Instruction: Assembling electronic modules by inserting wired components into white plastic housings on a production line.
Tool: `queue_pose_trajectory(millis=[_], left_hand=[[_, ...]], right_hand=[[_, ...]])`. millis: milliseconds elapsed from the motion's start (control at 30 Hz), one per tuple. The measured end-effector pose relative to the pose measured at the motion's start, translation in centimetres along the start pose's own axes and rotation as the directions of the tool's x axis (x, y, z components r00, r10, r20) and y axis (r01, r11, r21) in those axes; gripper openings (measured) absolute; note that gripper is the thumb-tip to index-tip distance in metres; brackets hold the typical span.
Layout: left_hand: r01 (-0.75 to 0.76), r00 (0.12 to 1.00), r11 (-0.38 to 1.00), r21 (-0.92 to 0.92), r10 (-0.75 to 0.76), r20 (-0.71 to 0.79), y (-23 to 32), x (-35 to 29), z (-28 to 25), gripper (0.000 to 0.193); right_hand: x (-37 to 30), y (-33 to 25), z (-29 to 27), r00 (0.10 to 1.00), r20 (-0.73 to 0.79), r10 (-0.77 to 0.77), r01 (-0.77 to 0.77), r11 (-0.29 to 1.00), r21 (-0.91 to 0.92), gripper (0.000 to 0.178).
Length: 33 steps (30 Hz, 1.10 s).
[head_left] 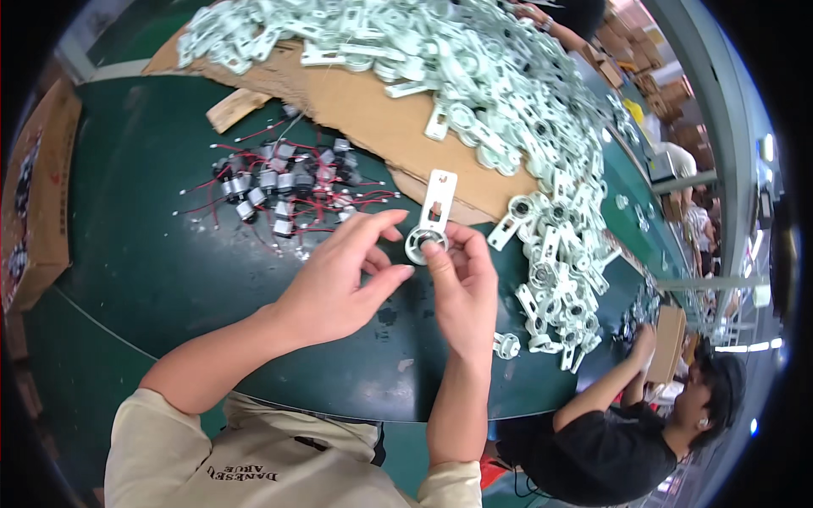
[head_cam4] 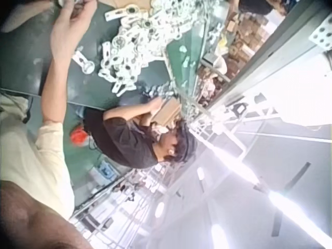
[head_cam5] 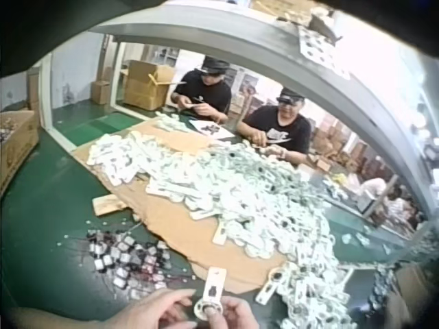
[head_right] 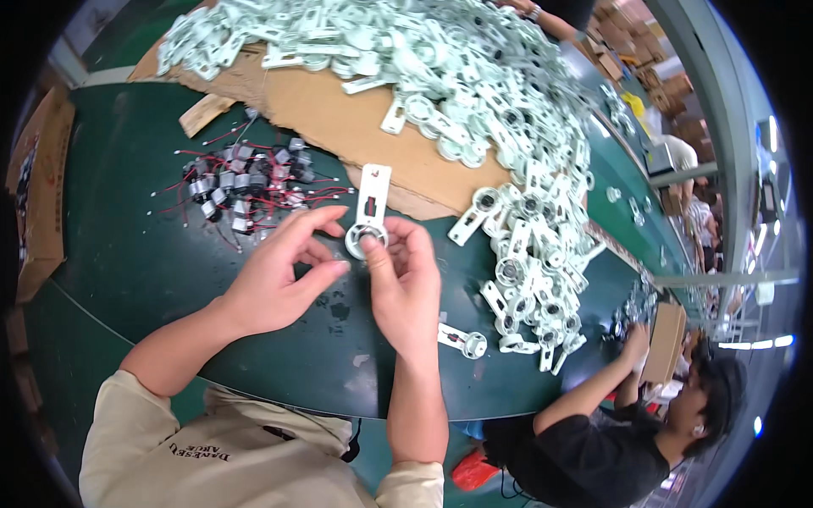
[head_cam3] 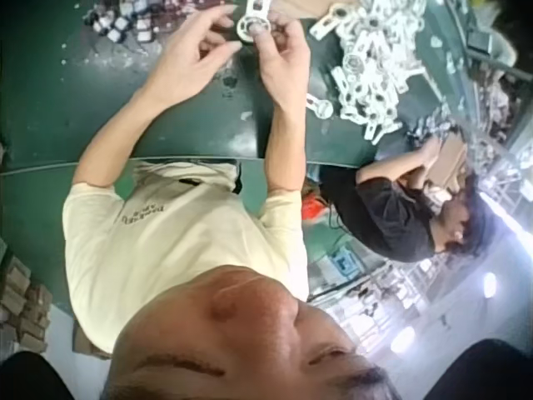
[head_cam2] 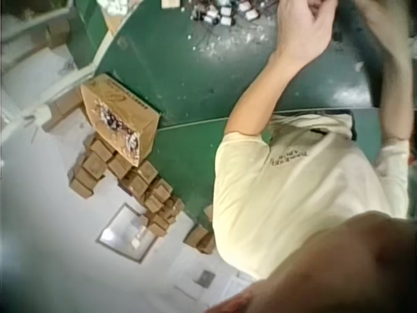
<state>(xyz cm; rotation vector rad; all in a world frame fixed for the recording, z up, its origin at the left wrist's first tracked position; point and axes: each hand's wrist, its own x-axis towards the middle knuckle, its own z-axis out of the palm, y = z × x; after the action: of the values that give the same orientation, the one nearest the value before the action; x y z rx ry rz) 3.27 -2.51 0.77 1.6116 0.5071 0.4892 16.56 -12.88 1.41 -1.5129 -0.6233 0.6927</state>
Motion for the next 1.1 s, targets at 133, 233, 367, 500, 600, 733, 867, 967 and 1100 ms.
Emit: queue_pose_trajectory(millis=[133,233,367,500,600,733,867,967,1100], left_hand=[[-0.169,0.985,0.977,0.132,0.163,0.057,-0.3,0.0,0.2,0.034],[-0.279,0.957,0.940,0.196,0.256,0.137,0.2,-0.3,0.3,0.017],[-0.548,0.810,0.833,0.068,0.509,0.290,0.5,-1.2,1.3,0.015],[-0.681,0.727,0.731,0.041,0.670,0.150,0.9,-2.0,2.0,0.027],[-0.747,0.664,0.649,0.145,0.738,0.117,1.6,-2.2,1.4,0.050],[-0.798,0.598,0.592,0.115,0.801,0.022,1.4,-2.7,1.9,0.053],[-0.829,0.542,0.541,0.144,0.840,-0.032,1.6,-3.0,1.8,0.049],[-0.849,0.502,0.507,0.150,0.862,-0.067,2.0,-3.0,1.5,0.046],[-0.827,0.540,0.539,0.161,0.841,-0.040,1.7,-3.0,1.7,0.042]], right_hand=[[0.8,-0.1,-5.6,0.836,-0.495,-0.237,0.035,0.923,-0.384,0.037],[1.2,-0.5,-7.4,0.710,-0.492,-0.503,0.061,0.741,-0.669,0.051],[0.3,-1.2,-5.3,0.720,-0.464,-0.517,0.188,0.788,-0.587,0.044],[0.3,-0.4,-3.1,0.747,-0.423,-0.513,0.231,0.797,-0.558,0.044],[0.4,-0.1,-1.0,0.805,-0.386,-0.449,0.164,0.795,-0.584,0.040],[0.9,0.6,1.8,0.849,0.047,-0.526,0.398,0.579,-0.711,0.018],[1.2,0.6,5.1,0.840,0.375,-0.391,0.531,0.451,-0.718,0.015],[1.4,1.1,7.0,0.862,0.402,-0.310,0.494,0.333,-0.803,0.012],[1.5,1.0,6.4,0.837,0.439,-0.327,0.547,0.476,-0.689,0.014]])
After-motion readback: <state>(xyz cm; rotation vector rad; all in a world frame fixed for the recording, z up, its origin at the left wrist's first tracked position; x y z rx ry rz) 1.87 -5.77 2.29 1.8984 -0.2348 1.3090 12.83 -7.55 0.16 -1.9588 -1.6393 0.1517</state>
